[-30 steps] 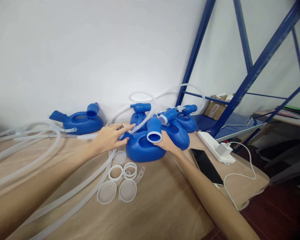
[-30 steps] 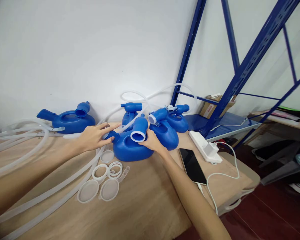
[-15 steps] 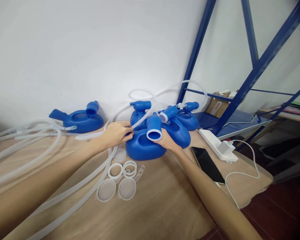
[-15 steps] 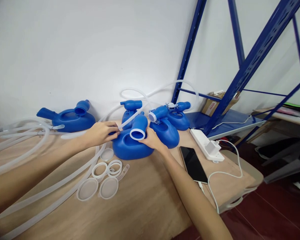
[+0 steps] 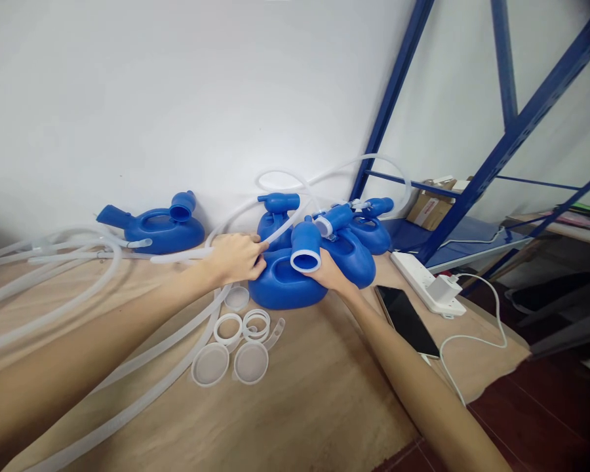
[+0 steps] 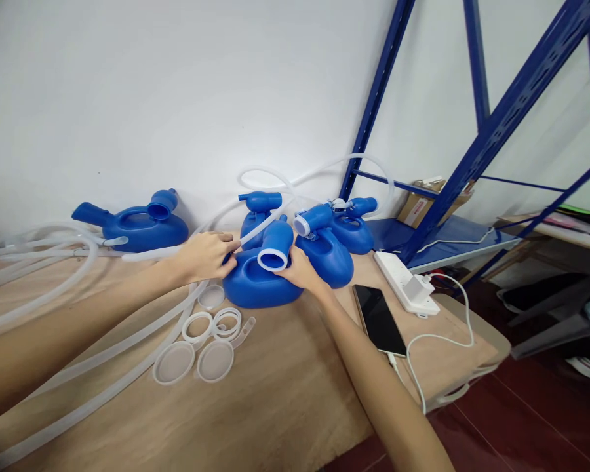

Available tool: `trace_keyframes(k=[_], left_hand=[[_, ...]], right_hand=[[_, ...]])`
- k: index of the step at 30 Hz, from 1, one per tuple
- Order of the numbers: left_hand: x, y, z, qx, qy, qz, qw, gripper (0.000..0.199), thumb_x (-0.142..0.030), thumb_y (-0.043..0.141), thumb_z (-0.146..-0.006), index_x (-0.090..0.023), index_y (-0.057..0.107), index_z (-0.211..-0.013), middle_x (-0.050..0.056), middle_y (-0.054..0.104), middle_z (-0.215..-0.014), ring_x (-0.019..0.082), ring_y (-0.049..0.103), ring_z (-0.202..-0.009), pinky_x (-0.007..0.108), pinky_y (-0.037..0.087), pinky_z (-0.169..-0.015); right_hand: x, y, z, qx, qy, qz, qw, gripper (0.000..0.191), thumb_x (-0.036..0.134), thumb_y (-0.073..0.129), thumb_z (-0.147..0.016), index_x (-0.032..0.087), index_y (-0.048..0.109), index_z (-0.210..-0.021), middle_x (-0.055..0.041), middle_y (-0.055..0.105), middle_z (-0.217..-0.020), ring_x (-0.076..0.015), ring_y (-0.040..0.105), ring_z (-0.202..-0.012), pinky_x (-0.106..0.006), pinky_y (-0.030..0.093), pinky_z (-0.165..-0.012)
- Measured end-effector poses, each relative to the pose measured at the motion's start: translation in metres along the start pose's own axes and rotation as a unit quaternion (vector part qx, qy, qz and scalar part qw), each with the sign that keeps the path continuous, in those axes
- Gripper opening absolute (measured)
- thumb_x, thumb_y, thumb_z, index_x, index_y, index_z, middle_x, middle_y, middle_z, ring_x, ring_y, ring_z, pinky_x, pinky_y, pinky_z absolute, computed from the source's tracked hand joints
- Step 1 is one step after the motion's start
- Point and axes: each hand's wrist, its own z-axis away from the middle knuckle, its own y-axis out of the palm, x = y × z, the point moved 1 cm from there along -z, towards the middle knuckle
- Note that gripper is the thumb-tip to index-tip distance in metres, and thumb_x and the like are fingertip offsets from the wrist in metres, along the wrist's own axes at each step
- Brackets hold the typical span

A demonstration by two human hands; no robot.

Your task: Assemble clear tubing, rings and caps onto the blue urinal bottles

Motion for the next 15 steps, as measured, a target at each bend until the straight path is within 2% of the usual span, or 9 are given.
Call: trace_keyframes(k=[8, 11, 13, 15], left_hand=[[0.002, -0.001, 0.007, 0.002, 0.044, -0.026, 0.999, 0.036, -0.033, 0.044, -0.097, -0.013, 0.074, -0.099, 0.016, 0.071, -0.098, 0.031, 0.070, -0.088, 0.044, 0.056, -0.079], [0.002, 0.002, 0.012, -0.019, 0.039, -0.022, 0.999, 0.040, -0.032, 0.040, -0.100, -0.014, 0.073, -0.112, 0.017, 0.071, -0.117, 0.030, 0.070, -0.104, 0.045, 0.056, -0.093], [0.002, 0.001, 0.022, -0.059, 0.040, -0.009, 0.997, 0.044, -0.031, 0.039, -0.101, -0.015, 0.067, -0.130, 0.018, 0.066, -0.136, 0.032, 0.065, -0.123, 0.051, 0.050, -0.108], [0.004, -0.003, 0.041, -0.115, 0.034, 0.010, 0.993, 0.050, -0.031, 0.040, -0.100, -0.018, 0.057, -0.145, 0.018, 0.057, -0.151, 0.034, 0.055, -0.138, 0.056, 0.042, -0.117]], right_hand=[[0.001, 0.000, 0.000, 0.002, -0.007, 0.008, 1.000, 0.065, 0.060, 0.082, -0.076, 0.018, 0.069, -0.123, -0.0182, 0.074, -0.131, -0.0419, 0.070, -0.121, -0.059, 0.055, -0.104], [0.001, 0.000, 0.000, -0.003, -0.004, 0.005, 1.000, 0.066, 0.060, 0.083, -0.074, 0.018, 0.068, -0.123, -0.0182, 0.074, -0.130, -0.0419, 0.070, -0.121, -0.059, 0.055, -0.104], [0.002, 0.001, 0.001, -0.005, -0.005, 0.001, 1.000, 0.065, 0.060, 0.083, -0.075, 0.018, 0.068, -0.123, -0.0171, 0.074, -0.131, -0.0411, 0.070, -0.122, -0.058, 0.056, -0.104], [0.002, 0.001, 0.001, -0.005, -0.007, -0.002, 1.000, 0.063, 0.060, 0.082, -0.076, 0.019, 0.068, -0.123, -0.0165, 0.075, -0.130, -0.0405, 0.071, -0.121, -0.056, 0.056, -0.104]])
